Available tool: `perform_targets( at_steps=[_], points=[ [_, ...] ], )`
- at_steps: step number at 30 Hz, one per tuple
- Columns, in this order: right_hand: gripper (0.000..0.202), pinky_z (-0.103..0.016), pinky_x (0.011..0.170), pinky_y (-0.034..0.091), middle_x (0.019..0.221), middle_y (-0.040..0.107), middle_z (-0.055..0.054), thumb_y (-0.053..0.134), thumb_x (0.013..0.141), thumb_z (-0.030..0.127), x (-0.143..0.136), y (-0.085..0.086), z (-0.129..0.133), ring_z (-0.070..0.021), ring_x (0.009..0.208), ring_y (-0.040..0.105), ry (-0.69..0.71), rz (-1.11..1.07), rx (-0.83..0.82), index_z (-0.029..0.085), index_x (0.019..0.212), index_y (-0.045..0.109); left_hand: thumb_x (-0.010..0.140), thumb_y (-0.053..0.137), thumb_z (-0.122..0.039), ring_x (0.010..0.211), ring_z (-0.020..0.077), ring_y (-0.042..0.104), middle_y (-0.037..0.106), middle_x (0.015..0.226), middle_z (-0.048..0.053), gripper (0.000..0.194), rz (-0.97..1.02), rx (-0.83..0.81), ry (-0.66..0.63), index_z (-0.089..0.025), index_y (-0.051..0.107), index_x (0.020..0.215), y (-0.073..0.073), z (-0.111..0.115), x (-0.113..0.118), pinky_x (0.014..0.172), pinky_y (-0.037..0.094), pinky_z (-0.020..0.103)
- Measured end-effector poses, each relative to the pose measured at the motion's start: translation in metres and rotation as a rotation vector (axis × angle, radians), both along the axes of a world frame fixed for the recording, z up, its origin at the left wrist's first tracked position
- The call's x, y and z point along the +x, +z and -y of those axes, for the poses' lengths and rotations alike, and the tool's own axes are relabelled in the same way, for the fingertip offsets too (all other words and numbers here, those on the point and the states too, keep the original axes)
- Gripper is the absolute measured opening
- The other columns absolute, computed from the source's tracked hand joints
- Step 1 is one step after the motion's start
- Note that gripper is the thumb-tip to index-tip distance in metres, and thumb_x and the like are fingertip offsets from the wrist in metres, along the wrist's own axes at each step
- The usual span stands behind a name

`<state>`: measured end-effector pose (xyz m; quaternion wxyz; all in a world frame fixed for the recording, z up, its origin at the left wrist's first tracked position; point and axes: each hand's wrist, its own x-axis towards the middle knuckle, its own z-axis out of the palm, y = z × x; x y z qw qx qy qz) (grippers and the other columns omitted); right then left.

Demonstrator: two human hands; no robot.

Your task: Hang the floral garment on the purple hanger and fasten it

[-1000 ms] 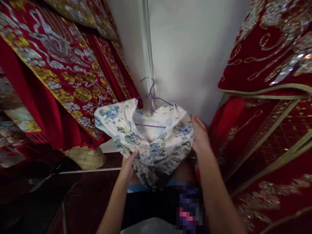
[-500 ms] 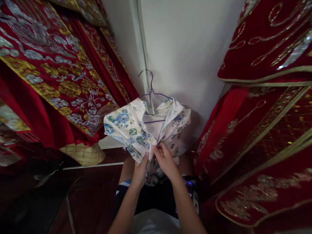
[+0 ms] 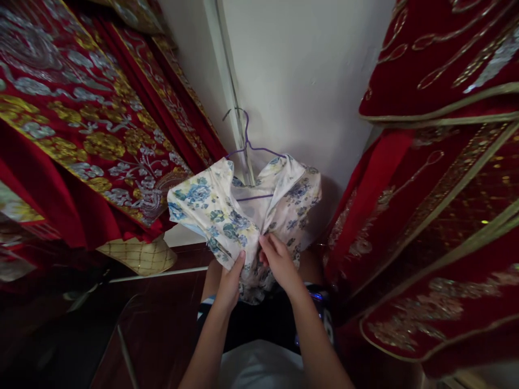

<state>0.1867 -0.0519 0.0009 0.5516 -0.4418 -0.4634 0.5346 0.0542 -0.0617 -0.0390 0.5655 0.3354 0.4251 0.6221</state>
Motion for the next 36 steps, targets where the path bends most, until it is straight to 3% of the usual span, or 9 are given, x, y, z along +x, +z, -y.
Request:
perform_targets(
  at_steps=[3,9,15,19,23,25,29,33,36],
  points=[
    [0.039,-0.023,0.049,0.038,0.056,0.054,0.004,0.063,0.085,0.061,0.0,-0.002,0.003,-0.0123,0.051,0.049,0.041,0.066,0.075,0.022,0.081,0.058,0.08,0.077,-0.044,0.134,0.0271,0.053,0.065,0.134,0.009,0.057,-0.01,0.027,-0.044,-0.019,0.064,0.129,0.003,0.002,0.004,0.12,0.034,0.042],
    [0.039,-0.022,0.049,0.034,0.053,0.049,0.005,0.064,0.087,0.054,0.017,0.001,0.007,-0.0102,0.049,0.042,0.062,0.007,0.099,0.02,0.068,0.055,0.08,0.078,-0.039,0.14,0.0263,0.047,0.061,0.14,0.008,0.055,0.018,0.011,-0.04,-0.02,0.064,0.129,0.007,0.006,0.011,0.12,0.033,0.039],
    [0.032,-0.023,0.049,0.03,0.051,0.051,0.002,0.069,0.082,0.043,0.031,0.005,0.012,-0.0105,0.049,0.043,0.046,-0.018,0.051,0.018,0.063,0.064,0.075,0.082,-0.027,0.138,0.0273,0.048,0.069,0.126,0.009,0.047,-0.033,0.036,0.029,-0.018,0.069,0.118,0.007,-0.003,-0.013,0.12,0.032,0.036],
    [0.031,-0.024,0.048,0.03,0.051,0.052,0.001,0.068,0.081,0.042,0.028,0.009,0.013,-0.0109,0.049,0.044,0.08,0.03,0.044,0.018,0.062,0.068,0.074,0.081,-0.031,0.121,0.0282,0.06,0.069,0.117,0.009,0.05,-0.234,0.097,0.308,-0.018,0.064,0.119,0.007,-0.01,-0.04,0.11,0.042,0.037],
    [0.031,-0.023,0.048,0.029,0.052,0.053,0.001,0.068,0.08,0.043,0.031,0.016,0.012,-0.0107,0.05,0.044,0.048,0.056,0.049,0.018,0.063,0.069,0.08,0.076,-0.03,0.115,0.0226,0.055,0.055,0.124,0.009,0.053,-0.522,0.359,0.679,-0.022,0.051,0.126,0.011,-0.001,-0.042,0.101,0.043,0.033],
    [0.03,-0.022,0.049,0.031,0.055,0.054,0.001,0.068,0.081,0.043,0.034,0.02,0.014,-0.0108,0.052,0.045,0.071,0.094,0.074,0.018,0.066,0.071,0.083,0.072,-0.027,0.109,0.0214,0.054,0.055,0.117,0.008,0.042,-0.677,0.467,0.576,-0.022,0.053,0.121,0.016,0.005,-0.03,0.097,0.043,0.033],
    [0.028,-0.022,0.051,0.035,0.056,0.053,0.001,0.067,0.084,0.041,0.031,0.028,0.021,-0.0109,0.054,0.046,0.167,0.155,0.099,0.017,0.07,0.072,0.086,0.066,-0.02,0.102,0.0209,0.055,0.057,0.108,0.008,0.032,-0.817,0.589,0.11,-0.02,0.054,0.116,0.027,0.01,0.005,0.092,0.044,0.033],
    [0.028,-0.022,0.045,0.033,0.049,0.051,0.003,0.069,0.08,0.043,0.023,0.031,0.021,-0.0098,0.046,0.044,0.171,0.076,0.03,0.017,0.07,0.073,0.091,0.053,-0.013,0.086,0.0172,0.054,0.056,0.09,0.004,0.009,-0.726,0.595,0.11,-0.019,0.055,0.096,0.036,0.008,0.024,0.078,0.043,0.028],
    [0.029,-0.021,0.038,0.026,0.043,0.049,0.004,0.073,0.074,0.045,0.02,0.037,0.011,-0.008,0.038,0.038,0.082,-0.031,-0.037,0.017,0.068,0.073,0.09,0.052,-0.011,0.081,0.0164,0.053,0.055,0.083,0.002,0.011,-0.726,0.61,0.058,-0.019,0.055,0.082,0.039,0.007,0.022,0.074,0.041,0.027]
  ],
)
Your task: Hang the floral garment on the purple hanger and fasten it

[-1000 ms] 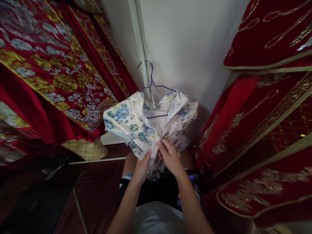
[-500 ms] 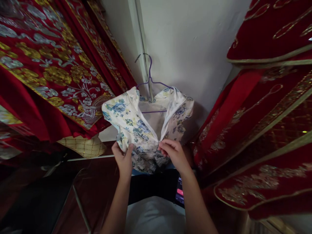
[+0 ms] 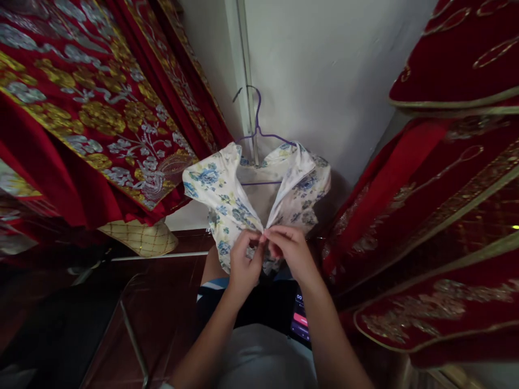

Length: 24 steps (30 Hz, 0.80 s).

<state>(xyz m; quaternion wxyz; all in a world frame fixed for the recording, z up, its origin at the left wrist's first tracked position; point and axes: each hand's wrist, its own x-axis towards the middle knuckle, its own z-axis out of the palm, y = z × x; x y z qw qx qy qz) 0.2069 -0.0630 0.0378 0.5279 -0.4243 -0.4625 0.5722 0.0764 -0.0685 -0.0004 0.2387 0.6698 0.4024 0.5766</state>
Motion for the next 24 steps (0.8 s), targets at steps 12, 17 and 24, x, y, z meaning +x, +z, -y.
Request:
perform_targets(
  at_steps=[12,17,24],
  points=[
    [0.02,-0.015,0.035,0.016,0.042,0.046,0.005,0.072,0.077,0.028,-0.015,0.098,-0.108,-0.0032,0.037,0.033,-0.08,-0.129,0.216,0.011,0.068,0.069,0.078,0.044,0.001,0.082,0.0172,0.055,0.056,0.083,0.002,0.023,-0.294,-0.146,-0.076,-0.02,0.053,0.079,-0.01,-0.01,-0.019,0.073,0.039,0.026],
    [0.022,-0.016,0.036,0.021,0.045,0.048,0.004,0.068,0.083,0.031,-0.021,0.103,-0.103,-0.004,0.037,0.036,-0.083,-0.076,0.249,0.012,0.071,0.068,0.075,0.048,0.002,0.081,0.0177,0.057,0.059,0.085,0.002,0.026,-0.492,-0.14,-0.112,-0.02,0.056,0.084,0.004,-0.017,-0.027,0.072,0.041,0.027],
    [0.021,-0.018,0.035,0.024,0.046,0.051,0.005,0.069,0.079,0.035,-0.015,0.087,-0.08,-0.0049,0.037,0.038,-0.119,-0.057,0.297,0.017,0.068,0.066,0.098,0.051,-0.025,0.095,0.0184,0.061,0.063,0.109,0.008,0.031,-0.287,0.279,0.053,-0.019,0.052,0.128,0.078,-0.069,-0.036,0.086,0.048,0.032]
  ],
)
